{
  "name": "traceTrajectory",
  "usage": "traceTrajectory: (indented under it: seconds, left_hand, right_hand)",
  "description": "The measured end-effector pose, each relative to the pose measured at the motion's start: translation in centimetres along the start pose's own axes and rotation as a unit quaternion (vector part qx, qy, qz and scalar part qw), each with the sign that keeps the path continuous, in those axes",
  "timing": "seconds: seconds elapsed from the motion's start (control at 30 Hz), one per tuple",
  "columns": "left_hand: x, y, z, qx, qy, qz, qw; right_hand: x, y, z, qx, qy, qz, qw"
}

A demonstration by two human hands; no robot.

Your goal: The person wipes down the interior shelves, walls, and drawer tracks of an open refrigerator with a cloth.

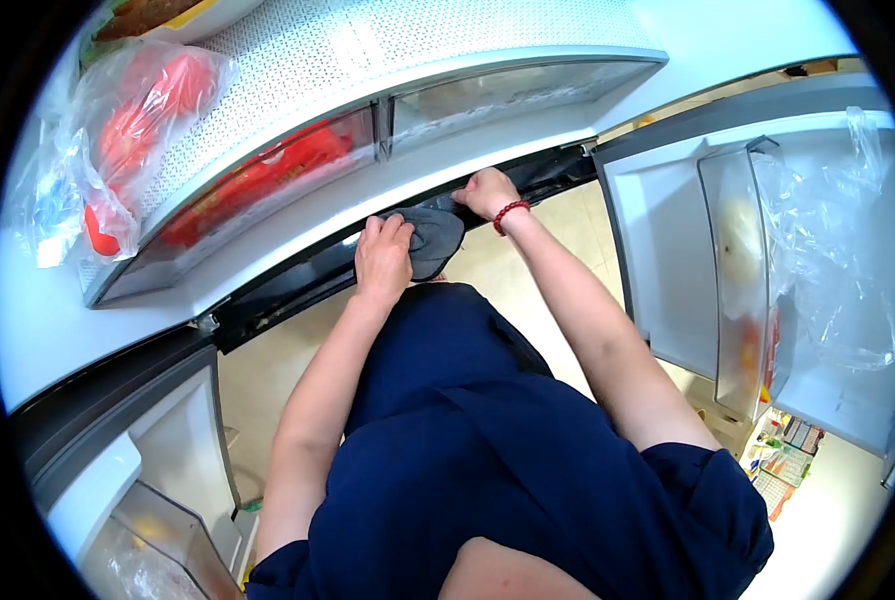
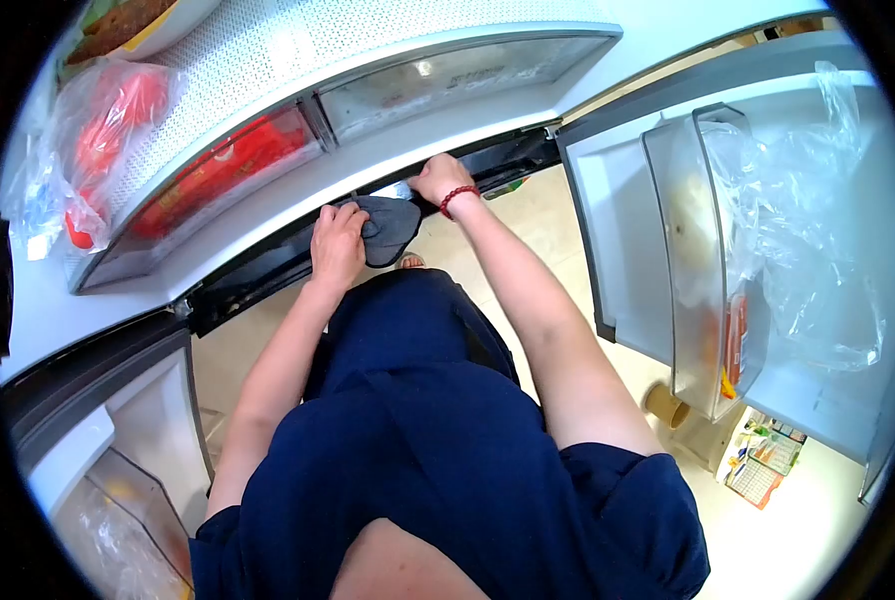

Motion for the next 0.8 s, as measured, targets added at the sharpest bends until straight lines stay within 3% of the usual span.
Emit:
traceTrajectory:
  seconds: [0.13,0.23,0.33,0.43,0.47,0.6,0.7,0.8]
  left_hand:
    - [-0.2,-0.1,-0.1,0.010,-0.004,0.004,1.000]
    - [0.0,0.0,-0.3,0.017,-0.003,0.003,1.000]
    - [0.0,-0.1,-0.5,0.017,-0.004,0.003,1.000]
    - [-0.1,0.0,-0.4,0.011,-0.006,0.007,1.000]
    - [-0.1,-0.1,-0.3,0.008,-0.006,0.005,1.000]
    - [0.0,-0.2,-0.4,0.010,-0.004,0.004,1.000]
    - [-0.1,0.0,-0.3,0.004,0.001,0.007,1.000]
    - [-0.1,0.0,-0.3,0.005,0.002,0.002,1.000]
  right_hand:
    - [-1.2,-0.9,1.7,0.028,0.012,-0.036,0.999]
    - [-1.0,-0.5,0.7,-0.052,0.013,-0.014,0.998]
    - [-3.8,-1.6,1.5,0.007,-0.029,-0.076,0.997]
    - [-1.4,-1.1,-0.4,-0.060,0.007,-0.001,0.998]
    - [-1.1,-0.7,-0.2,-0.068,0.007,-0.018,0.997]
    - [-3.7,-1.8,1.8,-0.009,-0.020,-0.068,0.997]
    - [-1.4,-1.1,-0.6,0.010,0.002,-0.023,1.000]
    - [-1.2,-0.4,1.4,0.012,0.014,-0.043,0.999]
Point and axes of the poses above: each hand's wrist, its own y-axis away from the middle knuckle, its own z-axis out of the back of the hand, x = y × z, the point moved 6 cm from there along -y, towards the middle knuckle, and after that the axes turned 13 degrees about -x, right-handed, at the moved point
